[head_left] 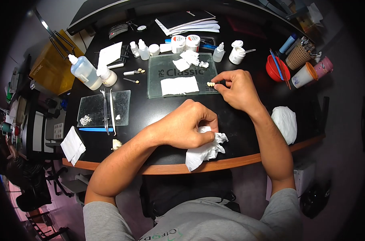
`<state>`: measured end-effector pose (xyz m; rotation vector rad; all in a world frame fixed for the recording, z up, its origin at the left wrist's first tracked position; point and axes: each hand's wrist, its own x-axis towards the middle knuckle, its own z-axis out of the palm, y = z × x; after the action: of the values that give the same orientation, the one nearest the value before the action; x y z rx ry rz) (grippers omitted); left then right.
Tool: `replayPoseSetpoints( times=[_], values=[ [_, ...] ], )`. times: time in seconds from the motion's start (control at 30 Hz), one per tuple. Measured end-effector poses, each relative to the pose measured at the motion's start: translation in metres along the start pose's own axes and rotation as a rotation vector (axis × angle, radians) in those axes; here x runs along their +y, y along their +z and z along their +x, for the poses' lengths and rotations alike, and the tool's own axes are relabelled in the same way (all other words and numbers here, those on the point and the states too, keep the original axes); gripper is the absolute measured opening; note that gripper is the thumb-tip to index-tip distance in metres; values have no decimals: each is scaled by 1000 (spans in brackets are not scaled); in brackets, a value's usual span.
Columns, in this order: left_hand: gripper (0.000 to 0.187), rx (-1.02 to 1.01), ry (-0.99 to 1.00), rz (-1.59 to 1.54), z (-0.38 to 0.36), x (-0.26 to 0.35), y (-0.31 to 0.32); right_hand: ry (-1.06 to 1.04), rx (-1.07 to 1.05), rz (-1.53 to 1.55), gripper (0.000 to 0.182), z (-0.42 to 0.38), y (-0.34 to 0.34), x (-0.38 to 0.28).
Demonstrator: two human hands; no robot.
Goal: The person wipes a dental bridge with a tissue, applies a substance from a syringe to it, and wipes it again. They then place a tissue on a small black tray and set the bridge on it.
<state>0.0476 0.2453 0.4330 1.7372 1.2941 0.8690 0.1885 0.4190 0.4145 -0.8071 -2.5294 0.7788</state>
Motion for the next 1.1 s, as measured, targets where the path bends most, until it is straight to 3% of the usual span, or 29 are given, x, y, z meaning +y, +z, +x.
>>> replayPoseSetpoints(
  times=[0.23, 0.47, 0.57, 0.77, 0.93, 1.03, 1.1],
  values=[
    [16, 13, -6, 22, 1, -3, 2, -35, 59, 39, 16, 0, -1, 2],
    [15, 47, -75, 14, 0, -1, 0, 207, -111, 1, 19, -10, -38, -17],
    [14, 143, -150, 45, 1, -3, -1, 136, -142, 77, 11, -10, -41, -9],
    [13, 447, -305, 90, 4, -7, -8, -7, -165, 725, 20, -12, -32, -21],
    [13, 541, -260, -240, 4, -13, -15, -168, -157, 754, 27, -14, -23, -28],
    [15, 603, -186, -281, 7, -22, -10, -243, -112, 735, 26, -14, -14, -29],
    [12, 562, -238, -322, 6, -21, -12, -248, -87, 732, 27, -15, -10, -29]
  ],
)
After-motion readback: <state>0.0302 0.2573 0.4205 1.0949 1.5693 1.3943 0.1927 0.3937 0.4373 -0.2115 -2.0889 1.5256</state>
